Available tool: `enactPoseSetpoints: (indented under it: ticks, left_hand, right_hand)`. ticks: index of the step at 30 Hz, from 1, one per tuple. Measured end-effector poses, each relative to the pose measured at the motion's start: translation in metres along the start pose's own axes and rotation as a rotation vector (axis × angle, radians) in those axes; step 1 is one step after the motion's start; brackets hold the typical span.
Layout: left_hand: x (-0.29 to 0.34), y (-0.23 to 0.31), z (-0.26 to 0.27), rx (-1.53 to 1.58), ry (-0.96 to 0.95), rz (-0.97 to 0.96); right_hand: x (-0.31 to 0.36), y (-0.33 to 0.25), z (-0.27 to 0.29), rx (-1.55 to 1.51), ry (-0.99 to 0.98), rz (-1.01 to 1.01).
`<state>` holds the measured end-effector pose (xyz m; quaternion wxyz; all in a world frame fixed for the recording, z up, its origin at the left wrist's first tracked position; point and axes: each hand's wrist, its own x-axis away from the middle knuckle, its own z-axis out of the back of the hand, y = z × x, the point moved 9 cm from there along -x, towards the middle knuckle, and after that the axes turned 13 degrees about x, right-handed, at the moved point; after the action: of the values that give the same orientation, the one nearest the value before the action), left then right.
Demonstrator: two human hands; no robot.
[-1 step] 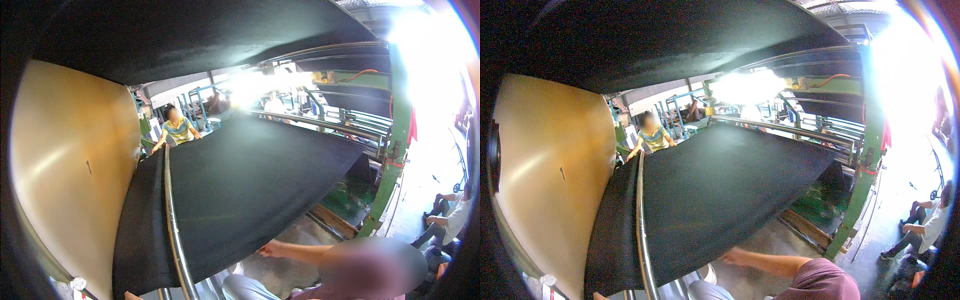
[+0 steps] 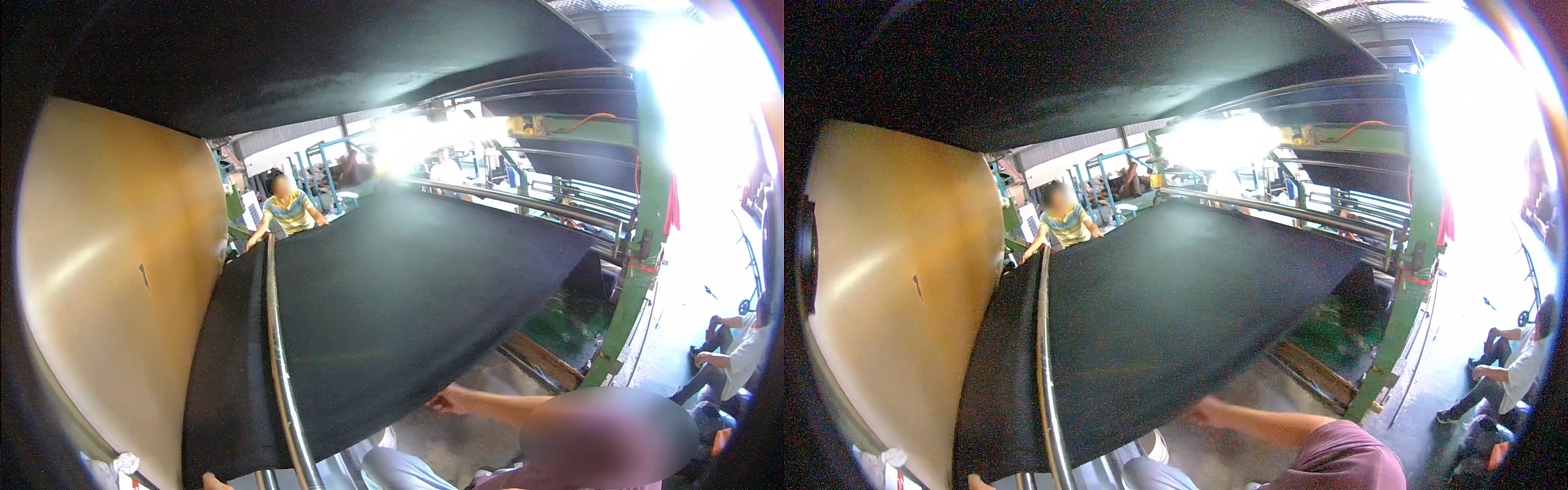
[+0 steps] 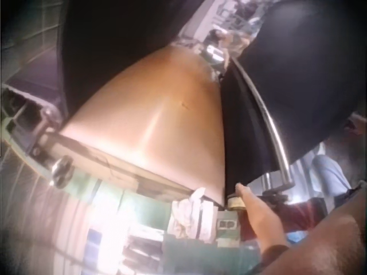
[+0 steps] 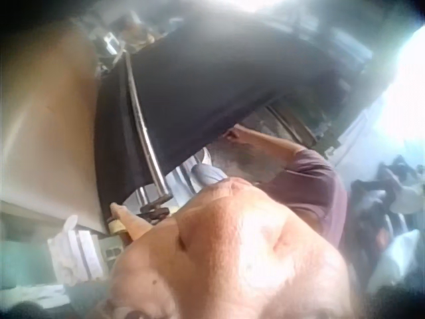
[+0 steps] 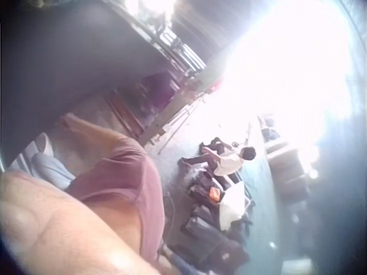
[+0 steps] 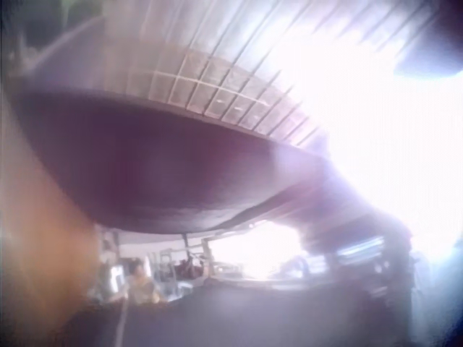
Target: The person feeds a large black fabric sheet into a roller machine, guiding it with both hands to keep it aligned as it passes through the rollers. The person repeatedly adjusts the fabric edges and maintains tension while the machine processes the material.
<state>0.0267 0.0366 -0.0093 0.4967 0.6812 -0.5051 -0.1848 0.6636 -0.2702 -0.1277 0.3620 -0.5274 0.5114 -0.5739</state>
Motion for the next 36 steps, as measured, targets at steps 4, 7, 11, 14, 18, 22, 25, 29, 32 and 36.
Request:
enactPoseSetpoints:
  ticks: [4, 7, 11, 14, 18, 22, 25, 29, 32, 36]
  left_hand:
    - [-0.003, 0.008, 0.014, 0.007, 0.032, -0.034]
    - [-0.017, 0.027, 0.042, 0.119, 0.061, -0.091]
    - [-0.031, -0.001, 0.027, 0.348, -0.068, 0.087]
    - [0.004, -0.010, -0.025, 0.113, -0.288, 0.172]
    - [0.007, 0.005, -0.004, 0.117, -0.012, 0.045]
    - [0.003, 0.017, 0.040, 0.189, 0.291, -0.145]
    - [-0.046, 0.025, 0.084, 0.065, 0.210, -0.197]
    - [0.025, 0.002, 0.001, 0.125, 0.061, 0.032]
    - [0.011, 0.008, 0.016, 0.094, 0.082, 0.045]
    - [0.031, 0.013, 0.005, 0.124, 0.075, 0.038]
  right_hand:
    - [0.069, -0.041, 0.053, 0.121, 0.033, 0.053]
    - [0.099, -0.076, 0.045, -0.157, 0.155, -0.095]
    - [0.106, -0.099, 0.058, -0.137, 0.350, -0.179]
    - [0.092, -0.060, 0.111, -0.122, 0.387, -0.246]
    - [0.067, -0.008, 0.163, -0.330, 0.570, -0.200]
    - [0.089, -0.016, 0.128, -0.350, 0.432, -0.080]
    - [0.076, 0.006, 0.105, -0.372, 0.305, -0.114]
    - [0.103, 0.009, 0.085, -0.394, 0.458, -0.094]
    - [0.091, -0.004, 0.043, -0.316, 0.311, -0.036]
    - [0.087, 0.021, 0.038, -0.313, 0.347, -0.110]
